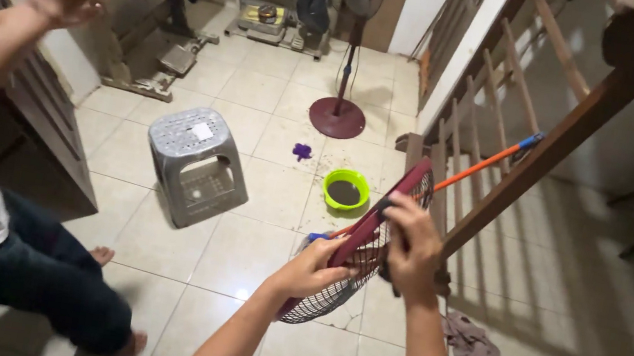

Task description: The person wipes the front grille of a standing fan with a dark cloth, moving around the room to clean different sections. They then wipe the fan blades and the rear grille area before placing the front grille back onto the fan.

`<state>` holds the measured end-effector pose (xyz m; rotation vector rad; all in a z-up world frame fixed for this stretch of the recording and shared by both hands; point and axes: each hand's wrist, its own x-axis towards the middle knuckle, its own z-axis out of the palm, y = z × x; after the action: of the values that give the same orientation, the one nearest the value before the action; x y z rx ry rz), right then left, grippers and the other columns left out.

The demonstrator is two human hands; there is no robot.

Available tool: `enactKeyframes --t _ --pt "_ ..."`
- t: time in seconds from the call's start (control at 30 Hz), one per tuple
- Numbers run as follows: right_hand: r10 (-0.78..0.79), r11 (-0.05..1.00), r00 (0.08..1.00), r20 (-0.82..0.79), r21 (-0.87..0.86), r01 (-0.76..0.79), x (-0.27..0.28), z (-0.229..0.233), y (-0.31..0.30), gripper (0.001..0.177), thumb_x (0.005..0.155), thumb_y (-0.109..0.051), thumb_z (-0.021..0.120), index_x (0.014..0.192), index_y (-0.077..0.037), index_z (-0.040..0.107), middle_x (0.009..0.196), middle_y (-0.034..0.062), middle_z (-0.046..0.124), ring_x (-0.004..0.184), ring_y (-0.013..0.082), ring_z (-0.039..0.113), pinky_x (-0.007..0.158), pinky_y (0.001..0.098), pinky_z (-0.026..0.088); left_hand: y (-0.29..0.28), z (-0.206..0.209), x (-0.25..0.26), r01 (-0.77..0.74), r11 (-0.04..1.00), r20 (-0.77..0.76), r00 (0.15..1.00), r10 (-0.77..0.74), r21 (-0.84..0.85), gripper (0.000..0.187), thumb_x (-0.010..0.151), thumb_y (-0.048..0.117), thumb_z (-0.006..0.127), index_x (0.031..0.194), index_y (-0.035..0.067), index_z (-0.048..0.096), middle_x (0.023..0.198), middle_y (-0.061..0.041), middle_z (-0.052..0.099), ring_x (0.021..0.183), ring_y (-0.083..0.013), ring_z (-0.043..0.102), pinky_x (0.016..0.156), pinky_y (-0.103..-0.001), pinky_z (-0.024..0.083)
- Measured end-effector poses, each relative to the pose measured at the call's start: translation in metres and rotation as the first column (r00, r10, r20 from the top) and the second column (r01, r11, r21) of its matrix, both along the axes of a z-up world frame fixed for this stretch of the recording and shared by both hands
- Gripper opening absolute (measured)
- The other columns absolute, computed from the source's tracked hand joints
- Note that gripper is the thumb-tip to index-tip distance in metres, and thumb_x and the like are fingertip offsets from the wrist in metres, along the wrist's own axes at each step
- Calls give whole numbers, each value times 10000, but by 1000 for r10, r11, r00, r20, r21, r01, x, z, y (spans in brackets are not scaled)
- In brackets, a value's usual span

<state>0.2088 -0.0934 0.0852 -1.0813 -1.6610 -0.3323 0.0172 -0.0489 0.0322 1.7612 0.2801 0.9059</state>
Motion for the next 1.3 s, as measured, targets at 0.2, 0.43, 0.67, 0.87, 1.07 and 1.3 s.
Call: enactKeyframes --t 0.2,0.43,0.67,0.87,1.07,1.3 --pt "85 975 960 -267 -177 -136 35 33 36 273 1012 -57 602 1265 -56 498 1358 125 664 1158 231 661 1034 363 508 20 45 4 225 967 77 973 -217 -119 772 843 -91 577 1570 26 346 1568 -134 471 1359 -142 495 1117 -305 409" --pt "-22 952 1000 12 -306 25 41 58 49 310 1011 -91 548 1316 -79 603 1220 154 677 1142 332 674 971 394 513 61 22 -11 267 962 -13 963 -268 -56 709 917 -83 607 1592 0 408 1274 -100 691 1005 -96 603 906 -258 513" --pt "-86 906 993 85 -408 113 29 100 47 236 958 -91 616 1194 -80 612 1052 126 670 976 340 695 816 399 532 90 37 -23 382 918 -62 919 -390 -111 599 955 -5 678 1531 -38 515 1216 -120 703 1043 -90 610 931 -262 538" --pt "-7 932 978 207 -353 82 20 100 63 229 920 -92 661 1146 -80 623 1044 123 676 967 339 690 809 411 534 109 32 -11 408 908 -108 911 -398 93 668 959 55 705 1553 -22 411 1522 -135 560 1271 -118 565 1074 -300 471" --pt "57 956 924 378 -287 59 11 99 87 263 886 -117 696 1139 -71 637 1053 110 666 947 345 677 785 436 532 109 40 23 324 885 61 944 -323 -333 649 950 119 683 1522 4 399 1413 -97 588 1261 -139 583 1047 -334 506" --pt "195 977 954 226 46 -210 -1 33 86 351 889 -71 692 1238 -107 686 1140 144 626 984 309 693 799 404 582 79 -7 4 -27 990 -32 999 23 -135 514 927 -26 678 1417 -61 525 1230 -108 652 1138 -161 619 1033 -330 511"
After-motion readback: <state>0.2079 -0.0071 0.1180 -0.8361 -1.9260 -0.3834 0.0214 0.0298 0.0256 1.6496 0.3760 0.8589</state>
